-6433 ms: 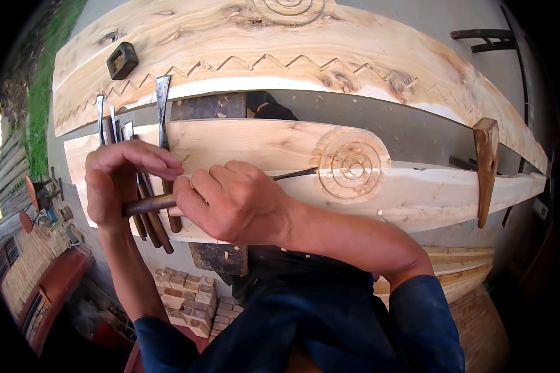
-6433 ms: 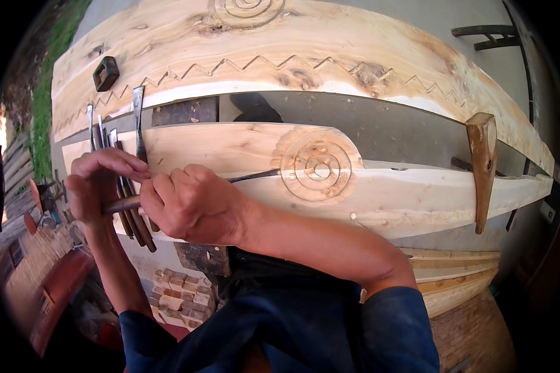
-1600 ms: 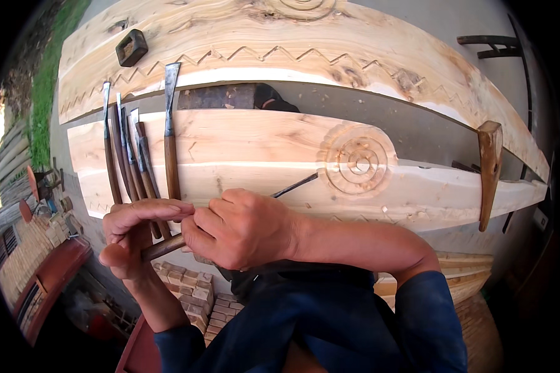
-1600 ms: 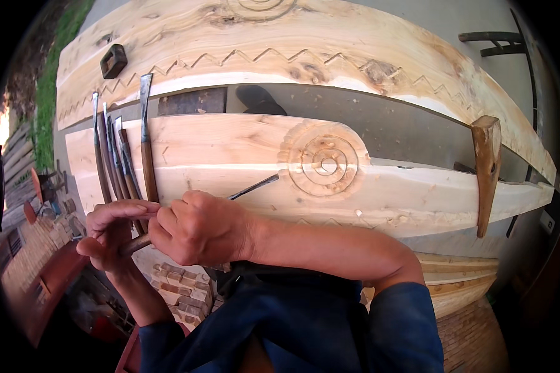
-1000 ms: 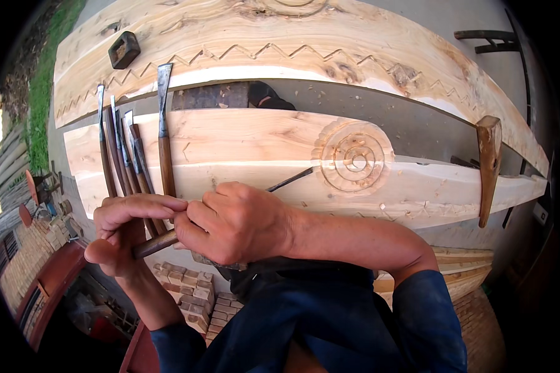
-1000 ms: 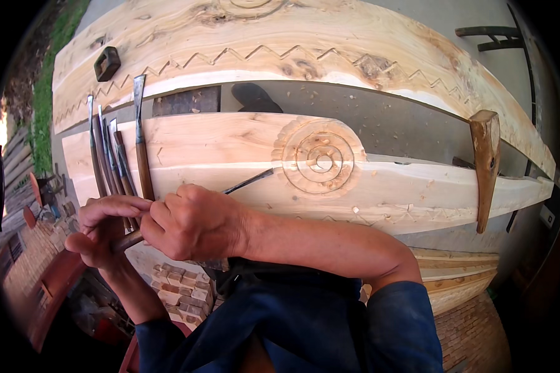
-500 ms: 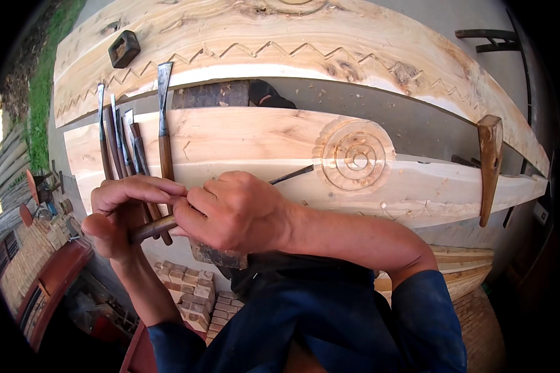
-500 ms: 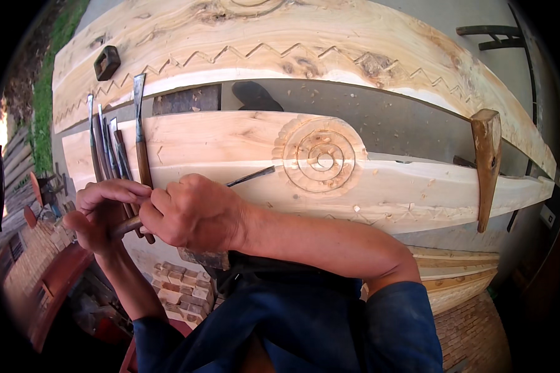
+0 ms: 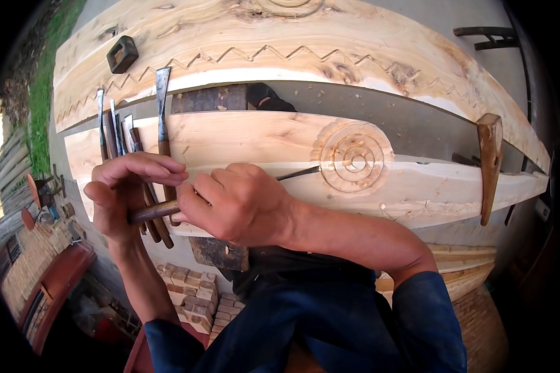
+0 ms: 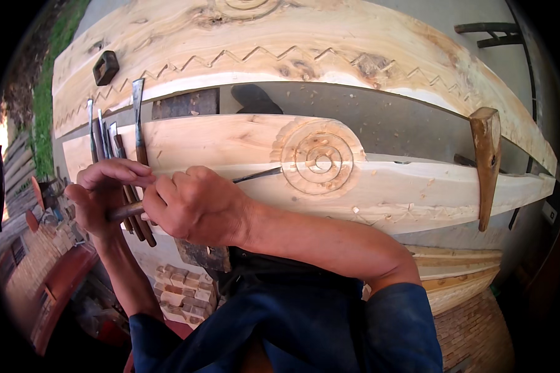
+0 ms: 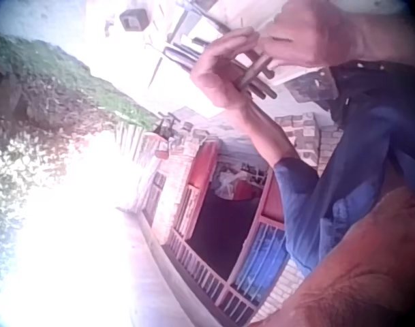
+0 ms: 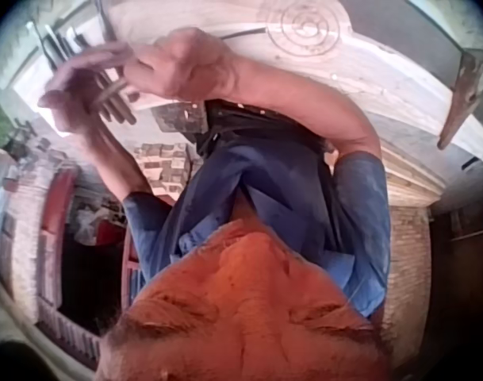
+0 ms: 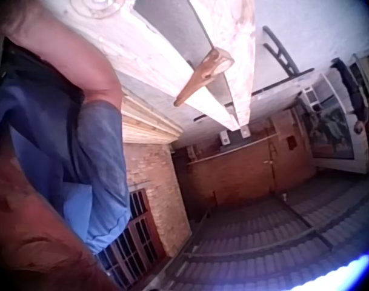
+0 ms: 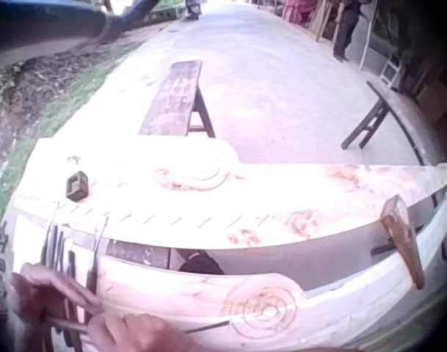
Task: The person carves a spiral pattern into a piece of wood using a small chisel and then uses a larger chisel with a wooden mallet to carve along the edge of the wood.
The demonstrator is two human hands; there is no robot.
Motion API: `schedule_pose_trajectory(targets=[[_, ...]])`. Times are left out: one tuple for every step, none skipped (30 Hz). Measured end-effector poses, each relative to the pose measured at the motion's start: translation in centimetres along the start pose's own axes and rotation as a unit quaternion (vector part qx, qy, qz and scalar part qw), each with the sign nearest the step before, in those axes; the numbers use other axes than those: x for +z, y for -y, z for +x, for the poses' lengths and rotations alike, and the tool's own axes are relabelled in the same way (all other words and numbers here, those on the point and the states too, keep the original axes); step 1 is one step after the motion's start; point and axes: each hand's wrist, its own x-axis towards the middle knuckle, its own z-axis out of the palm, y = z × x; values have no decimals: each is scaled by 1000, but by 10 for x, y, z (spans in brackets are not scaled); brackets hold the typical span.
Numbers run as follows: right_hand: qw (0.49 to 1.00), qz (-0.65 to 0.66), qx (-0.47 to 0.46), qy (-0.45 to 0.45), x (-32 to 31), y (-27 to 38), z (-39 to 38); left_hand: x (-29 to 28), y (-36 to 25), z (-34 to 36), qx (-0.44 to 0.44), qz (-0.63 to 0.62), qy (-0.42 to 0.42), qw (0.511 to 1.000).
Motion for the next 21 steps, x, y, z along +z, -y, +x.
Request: schedule_pose_trajectory(targets=[[1000,-1,-1,0,-5,3,-1,1,-2,-2,1,12,6,1000],[1000,-17,-21,-2,-12,10,-2,1,-3,-8,2,12,5,1000],[999,-32,-39,-4,-16,15,-3,3,-4,-17,8,-16,25,1000],[999,-32,-40,-4,-17,18,-4,4,-6,-26,15,-43,45,998],[999,-2,-42,1,-17,20,-6,1,-4,-32,16,-68,73,995],[999,28,-46,5,-16,22,-6,3,-3,-38,17,-68,72,995],[998,28,-47,5,-13,22,-6,5,-1,-44,3,-58,47,997],[997,63,-46,5,-7,20,-7,7,1,-49,-11,-48,21,999],[994,99,-43,5,-4,19,-7,8,3,-52,-21,-57,10,998],[994,100,-43,5,-4,19,-7,6,3,-54,-21,-56,9,998],[994,99,-45,10,-5,19,-6,3,3,-55,-24,-59,17,998],[994,97,-46,15,-6,19,-5,1,4,-56,-26,-63,26,997],[994,98,-45,15,-5,20,-6,1,5,-56,-27,-63,26,997],[994,97,-42,16,-4,20,-6,2,6,-56,-23,-68,22,997],[995,95,-39,17,-4,20,-6,3,6,-55,-18,-74,19,997],[995,95,-39,17,-3,19,-6,4,6,-54,-19,-74,19,997],[994,106,-33,12,-2,18,-6,5,6,-53,-20,-67,19,997],[993,116,-28,8,-2,18,-6,5,4,-52,-21,-60,19,998],[993,116,-27,8,-2,18,-6,4,4,-51,-21,-61,19,998],[992,121,-23,10,-2,18,-5,4,3,-50,-22,-57,25,998],[992,127,-19,11,-2,18,-5,3,2,-50,-24,-53,30,998]])
